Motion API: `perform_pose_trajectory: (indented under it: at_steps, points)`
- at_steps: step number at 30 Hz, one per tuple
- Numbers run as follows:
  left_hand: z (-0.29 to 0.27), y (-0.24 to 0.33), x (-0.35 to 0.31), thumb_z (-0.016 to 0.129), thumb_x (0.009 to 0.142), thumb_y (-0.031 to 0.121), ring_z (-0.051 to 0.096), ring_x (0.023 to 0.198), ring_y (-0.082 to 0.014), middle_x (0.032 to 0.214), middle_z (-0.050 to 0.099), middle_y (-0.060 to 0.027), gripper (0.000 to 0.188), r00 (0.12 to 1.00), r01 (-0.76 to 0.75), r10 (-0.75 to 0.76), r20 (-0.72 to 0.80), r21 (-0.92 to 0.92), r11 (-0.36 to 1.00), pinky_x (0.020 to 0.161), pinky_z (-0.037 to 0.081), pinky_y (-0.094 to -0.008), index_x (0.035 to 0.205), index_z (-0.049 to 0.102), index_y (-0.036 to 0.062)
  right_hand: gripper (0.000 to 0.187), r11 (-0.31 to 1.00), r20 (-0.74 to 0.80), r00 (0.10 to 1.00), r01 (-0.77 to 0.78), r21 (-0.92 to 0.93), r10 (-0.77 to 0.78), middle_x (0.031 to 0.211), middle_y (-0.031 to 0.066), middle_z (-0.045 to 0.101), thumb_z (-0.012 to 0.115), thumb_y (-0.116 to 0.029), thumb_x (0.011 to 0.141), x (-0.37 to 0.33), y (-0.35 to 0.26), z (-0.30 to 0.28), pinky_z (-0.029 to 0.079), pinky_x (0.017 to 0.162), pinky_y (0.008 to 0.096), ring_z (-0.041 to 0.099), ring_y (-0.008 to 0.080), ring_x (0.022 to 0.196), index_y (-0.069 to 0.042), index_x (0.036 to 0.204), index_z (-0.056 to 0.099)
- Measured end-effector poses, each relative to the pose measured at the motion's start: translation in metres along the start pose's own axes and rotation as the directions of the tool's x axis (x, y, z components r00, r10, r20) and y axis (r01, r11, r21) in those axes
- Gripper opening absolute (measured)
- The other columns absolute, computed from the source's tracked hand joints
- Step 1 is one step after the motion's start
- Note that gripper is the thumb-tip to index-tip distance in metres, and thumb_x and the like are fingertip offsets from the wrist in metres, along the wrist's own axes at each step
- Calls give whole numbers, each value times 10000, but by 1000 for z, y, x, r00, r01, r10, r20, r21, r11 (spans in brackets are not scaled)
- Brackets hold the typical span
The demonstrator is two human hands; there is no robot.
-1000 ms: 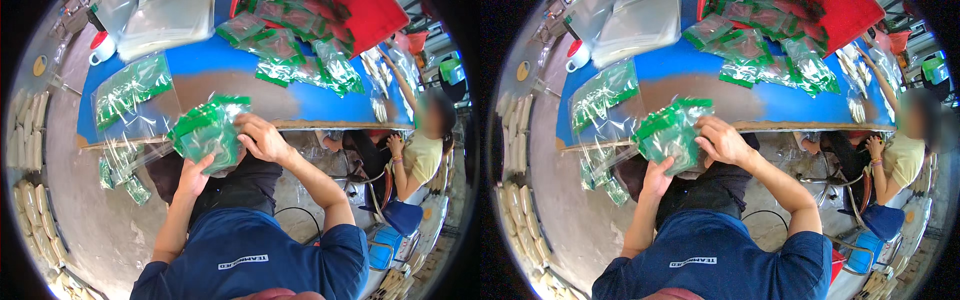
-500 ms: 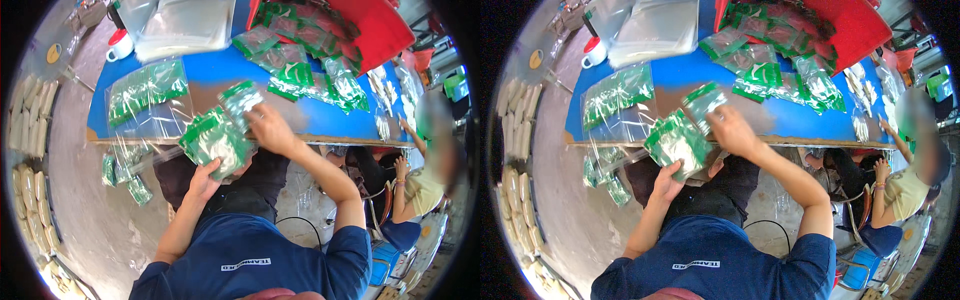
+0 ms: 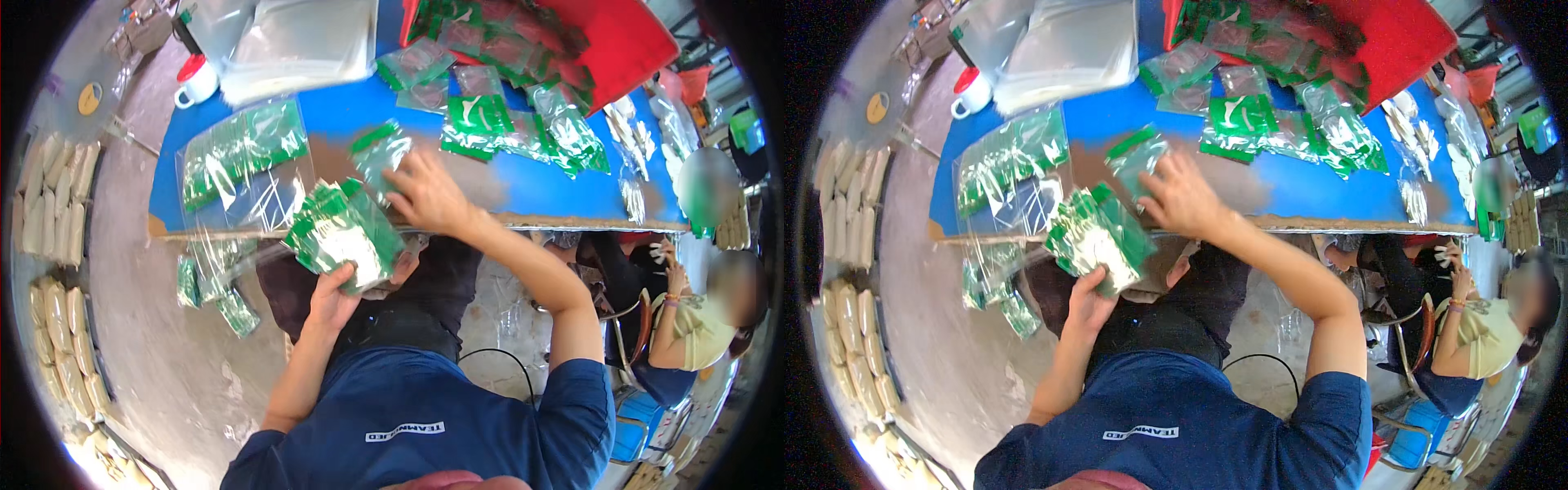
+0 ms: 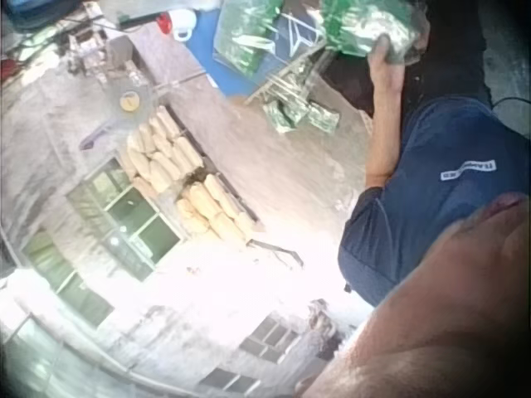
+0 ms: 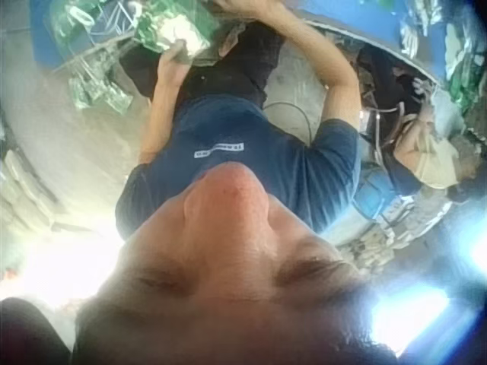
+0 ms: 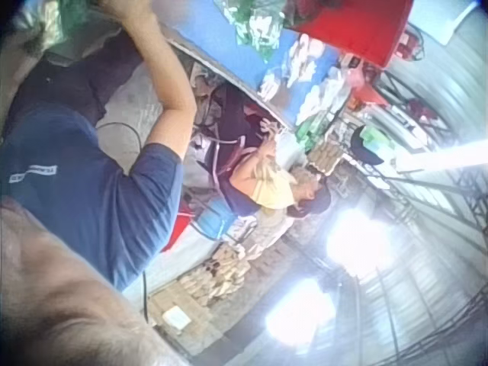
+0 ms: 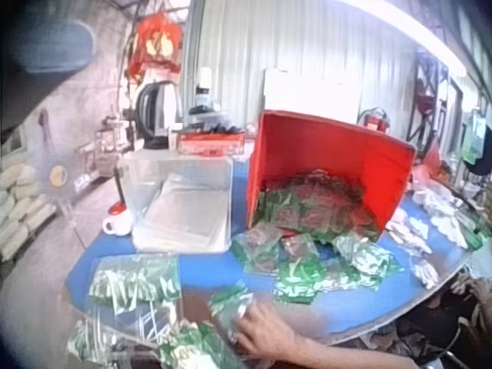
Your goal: Sorting small green plastic packets and placing them into a larger clear plastic bag.
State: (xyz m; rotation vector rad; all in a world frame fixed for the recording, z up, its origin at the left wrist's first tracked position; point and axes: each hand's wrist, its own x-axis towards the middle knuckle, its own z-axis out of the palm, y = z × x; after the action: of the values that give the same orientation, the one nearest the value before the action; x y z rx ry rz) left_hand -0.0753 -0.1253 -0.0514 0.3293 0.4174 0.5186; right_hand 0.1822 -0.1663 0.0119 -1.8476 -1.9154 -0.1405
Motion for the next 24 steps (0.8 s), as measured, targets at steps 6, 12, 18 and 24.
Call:
perform_pose_trajectory:
  at_steps: [6,12,18,24]
  points:
    - [6,6,6,683,871,44,530,1244,-231,1326,546,-74,595,995,-41,44,-90,41,998,1097,404,-421,1402,416,60,302,977,62,996,-69,201,57,1175,195,579,577,-217,939,38,25,5,426,1003,437,528,384,1140,-5,1150,623]
    - [4,7,-7,730,817,48,526,1244,-247,1322,543,-85,696,998,-62,61,11,90,994,1084,408,-438,1424,389,47,446,955,-119,993,-56,-292,21,1334,243,509,579,-367,942,24,73,32,348,1049,552,466,433,1242,-38,1243,577]
    - [22,9,0,689,863,20,525,1261,-259,1352,536,-112,618,998,-38,48,-42,210,977,1086,417,-453,1414,410,44,263,888,61,996,34,459,-69,1080,183,622,595,-262,936,-15,-3,-13,499,859,413,610,349,999,-20,1026,646]
    - [6,-5,12,680,863,5,525,1255,-251,1340,542,-93,615,995,55,-41,-86,160,986,1084,419,-434,1414,412,53,497,871,-251,889,-437,-222,382,1291,237,560,618,-410,925,13,84,3,434,996,470,529,411,1192,1,1202,594]
